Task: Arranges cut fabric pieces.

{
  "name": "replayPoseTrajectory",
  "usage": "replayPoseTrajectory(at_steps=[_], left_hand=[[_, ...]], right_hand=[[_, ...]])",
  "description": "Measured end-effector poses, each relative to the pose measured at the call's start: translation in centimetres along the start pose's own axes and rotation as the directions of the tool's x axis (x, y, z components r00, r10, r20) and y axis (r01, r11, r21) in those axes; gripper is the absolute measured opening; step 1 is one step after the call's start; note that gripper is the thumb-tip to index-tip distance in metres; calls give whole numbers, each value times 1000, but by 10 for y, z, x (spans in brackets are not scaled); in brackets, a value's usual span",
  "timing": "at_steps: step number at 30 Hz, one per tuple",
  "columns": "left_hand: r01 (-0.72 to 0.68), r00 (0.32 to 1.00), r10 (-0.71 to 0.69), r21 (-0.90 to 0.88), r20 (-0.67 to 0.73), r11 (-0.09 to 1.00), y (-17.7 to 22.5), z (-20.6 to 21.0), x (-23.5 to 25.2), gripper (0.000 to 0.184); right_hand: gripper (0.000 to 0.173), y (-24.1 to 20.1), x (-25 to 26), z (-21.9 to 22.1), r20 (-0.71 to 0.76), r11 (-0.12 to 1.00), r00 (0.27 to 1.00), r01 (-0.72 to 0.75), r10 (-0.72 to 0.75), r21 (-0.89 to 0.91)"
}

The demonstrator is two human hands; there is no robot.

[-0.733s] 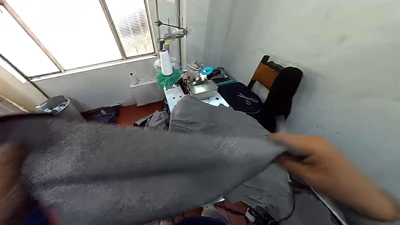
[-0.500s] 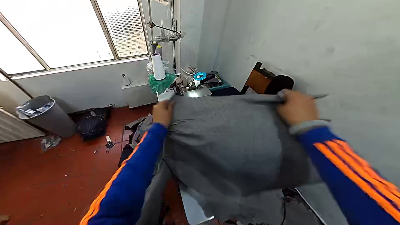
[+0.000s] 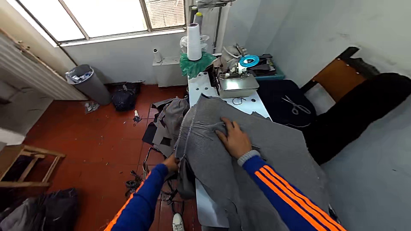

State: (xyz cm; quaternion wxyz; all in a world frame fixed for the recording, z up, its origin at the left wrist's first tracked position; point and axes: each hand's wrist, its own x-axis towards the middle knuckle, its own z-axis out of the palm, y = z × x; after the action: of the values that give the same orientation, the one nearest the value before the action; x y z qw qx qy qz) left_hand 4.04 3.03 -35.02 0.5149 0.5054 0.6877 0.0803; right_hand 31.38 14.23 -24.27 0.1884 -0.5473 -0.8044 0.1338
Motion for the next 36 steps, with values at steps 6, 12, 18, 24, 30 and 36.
replayPoseTrajectory(at_steps=[6,12,18,24,30,36], left_hand=[[-65,996,70,76,-62,995,-34,23,-8,61],[-160,969,142,-76,-204,984,-55,-54,-97,58],[-231,946,258,151,-198,961,-21,-83,-176,43],[-405,854,437,168,-284,899,11,-110,-230,28],[-392,858,404,103,-317,914,22,-121,-233,29],[-317,910,354,188,-216,929,34,-122,-240,34]], right_hand=[[47,-33,-6,-52,168,992,985,-11,32,-126],[18,-129,-53,-77,316,960,907,273,-277,59],[41,-181,-50,5,529,985,848,62,34,-162],[34,-178,-41,-15,395,986,906,115,-152,117],[32,-179,-63,-71,531,978,837,17,-129,210],[38,-202,-49,-11,412,1000,911,3,-6,9]])
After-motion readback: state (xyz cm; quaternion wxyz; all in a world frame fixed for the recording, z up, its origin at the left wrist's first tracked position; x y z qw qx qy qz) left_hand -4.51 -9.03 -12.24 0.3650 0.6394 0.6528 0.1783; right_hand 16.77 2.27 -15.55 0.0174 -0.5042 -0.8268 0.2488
